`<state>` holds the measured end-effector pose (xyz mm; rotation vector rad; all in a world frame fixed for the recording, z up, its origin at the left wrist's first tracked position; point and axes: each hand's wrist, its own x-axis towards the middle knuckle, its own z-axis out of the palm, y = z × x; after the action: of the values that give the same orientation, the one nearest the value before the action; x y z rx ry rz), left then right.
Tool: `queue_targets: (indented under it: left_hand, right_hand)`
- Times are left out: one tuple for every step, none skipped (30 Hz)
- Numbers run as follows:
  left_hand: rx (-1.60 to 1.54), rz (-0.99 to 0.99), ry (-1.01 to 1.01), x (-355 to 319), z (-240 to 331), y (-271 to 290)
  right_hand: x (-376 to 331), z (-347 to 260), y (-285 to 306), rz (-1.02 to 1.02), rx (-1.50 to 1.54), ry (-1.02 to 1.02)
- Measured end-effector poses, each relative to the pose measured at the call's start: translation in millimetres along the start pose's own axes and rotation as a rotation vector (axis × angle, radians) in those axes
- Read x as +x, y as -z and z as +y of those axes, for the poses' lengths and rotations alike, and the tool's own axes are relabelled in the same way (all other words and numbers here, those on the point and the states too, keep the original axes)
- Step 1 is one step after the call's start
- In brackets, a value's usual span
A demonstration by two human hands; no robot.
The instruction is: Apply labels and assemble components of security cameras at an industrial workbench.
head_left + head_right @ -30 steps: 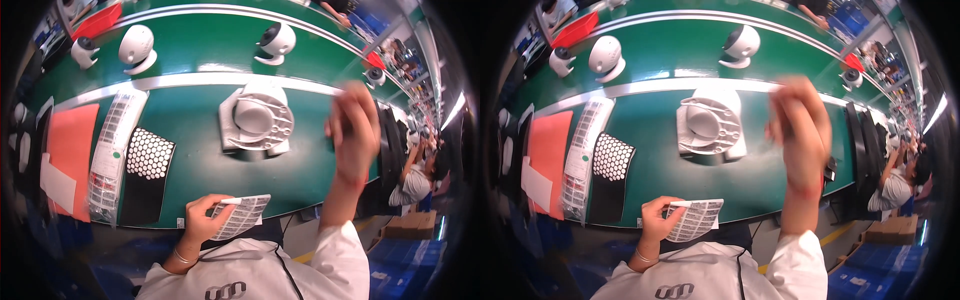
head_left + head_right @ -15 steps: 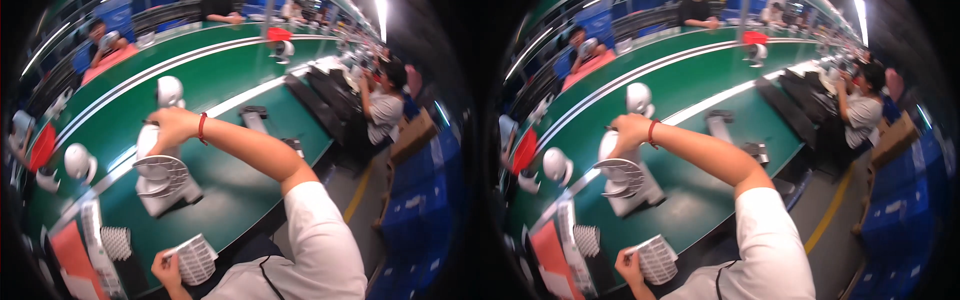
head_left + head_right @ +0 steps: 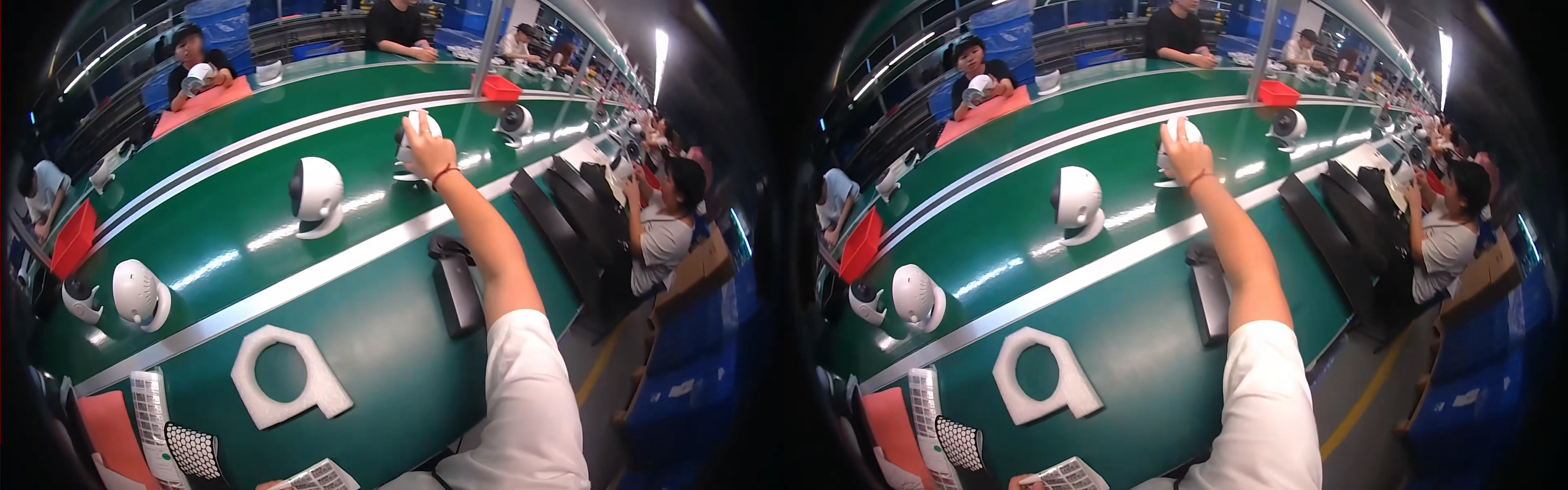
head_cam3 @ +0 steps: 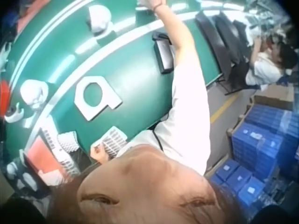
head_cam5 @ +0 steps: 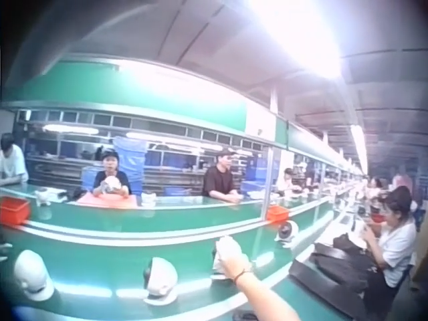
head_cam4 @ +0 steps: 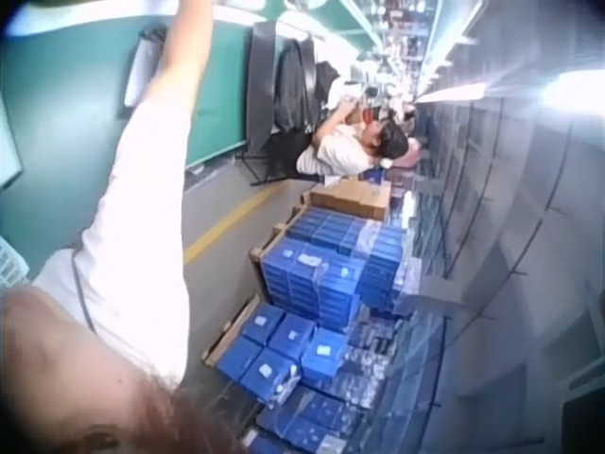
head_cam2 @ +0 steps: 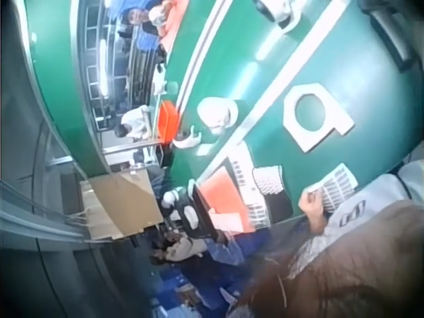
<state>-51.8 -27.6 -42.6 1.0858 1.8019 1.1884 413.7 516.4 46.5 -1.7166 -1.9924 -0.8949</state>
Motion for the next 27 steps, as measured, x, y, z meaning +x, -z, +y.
queue_targets:
  left_hand:
    - [-0.002,0.015,0.034,0,6,0]
    - [-0.005,0.024,0.067,-1,2,1]
    - [-0.044,0.03,0.084,-1,10,-2]
    - [-0.044,0.021,0.096,2,16,-2]
    - [-0.032,0.0,0.093,6,20,-3]
    - [-0.004,0.008,0.075,-4,29,0]
    - [-0.019,0.04,0.013,-5,26,0]
    - [-0.034,0.071,-0.05,-4,21,-2]
    - [-0.048,0.07,-0.076,0,19,-3]
    - [-0.03,0.066,-0.086,2,20,-4]
    - [-0.011,0.063,-0.097,3,22,-4]
    - [-0.046,0.037,-0.068,4,20,-3]
    - [-0.091,0.043,-0.058,4,18,-5]
    - [-0.134,0.051,-0.048,4,17,-7]
    - [-0.158,0.058,-0.072,3,15,-8]
    - [-0.114,0.036,-0.054,2,10,-5]
    - [-0.07,0.016,-0.037,0,4,-1]
    - [-0.044,0.012,-0.007,-1,-3,2]
    - [-0.046,0.011,-0.014,1,-5,2]
    - [-0.032,0.005,-0.021,3,-6,2]
    - [-0.02,-0.001,-0.024,2,-6,0]
    - [-0.025,-0.007,-0.026,1,0,-2]
    - [-0.078,0.007,0.015,2,9,-5]
    - [-0.128,0.023,0.053,4,15,-7]
    - [-0.146,0.021,0.065,4,12,-6]
    - [-0.149,0.01,0.058,4,9,-7]
    - [-0.123,0.016,0.077,6,5,-6]
  right_hand:
    - [3,-12,-15,0.024,-0.009,0.038]
    - [3,-21,-29,0.026,-0.017,0.065]
    - [1,-17,-29,0.009,-0.026,0.043]
    - [-2,-12,-29,-0.012,-0.039,0.02]
    - [-6,-5,-28,-0.02,-0.011,-0.027]
    - [-4,-5,-9,-0.032,0.076,-0.085]
    - [-1,-7,5,-0.055,0.142,-0.13]
    - [-3,-8,13,-0.078,0.156,-0.12]
    - [-2,-10,19,-0.084,0.152,-0.116]
    - [-1,-13,25,-0.119,0.154,-0.119]
    - [0,-17,32,-0.153,0.157,-0.122]
    - [3,-34,40,-0.156,0.255,-0.126]
    - [4,-52,40,-0.118,0.457,-0.021]
    - [6,-73,39,-0.079,0.66,0.087]
    - [6,-100,49,-0.122,0.723,0.203]
    - [5,-120,56,-0.137,0.77,0.276]
    - [4,-135,65,-0.181,0.639,0.283]
    - [4,-137,64,-0.176,0.637,0.282]
    - [4,-136,57,-0.179,0.557,0.264]
    - [4,-136,50,-0.182,0.475,0.245]
    - [2,-137,44,-0.201,0.451,0.215]
    - [3,-138,40,-0.184,0.436,0.195]
    - [4,-139,37,-0.166,0.418,0.174]
    - [4,-144,37,-0.165,0.425,0.138]
    - [8,-144,37,-0.165,0.422,0.12]
    - [12,-140,38,-0.166,0.419,0.1]
    - [13,-139,42,-0.169,0.402,0.058]
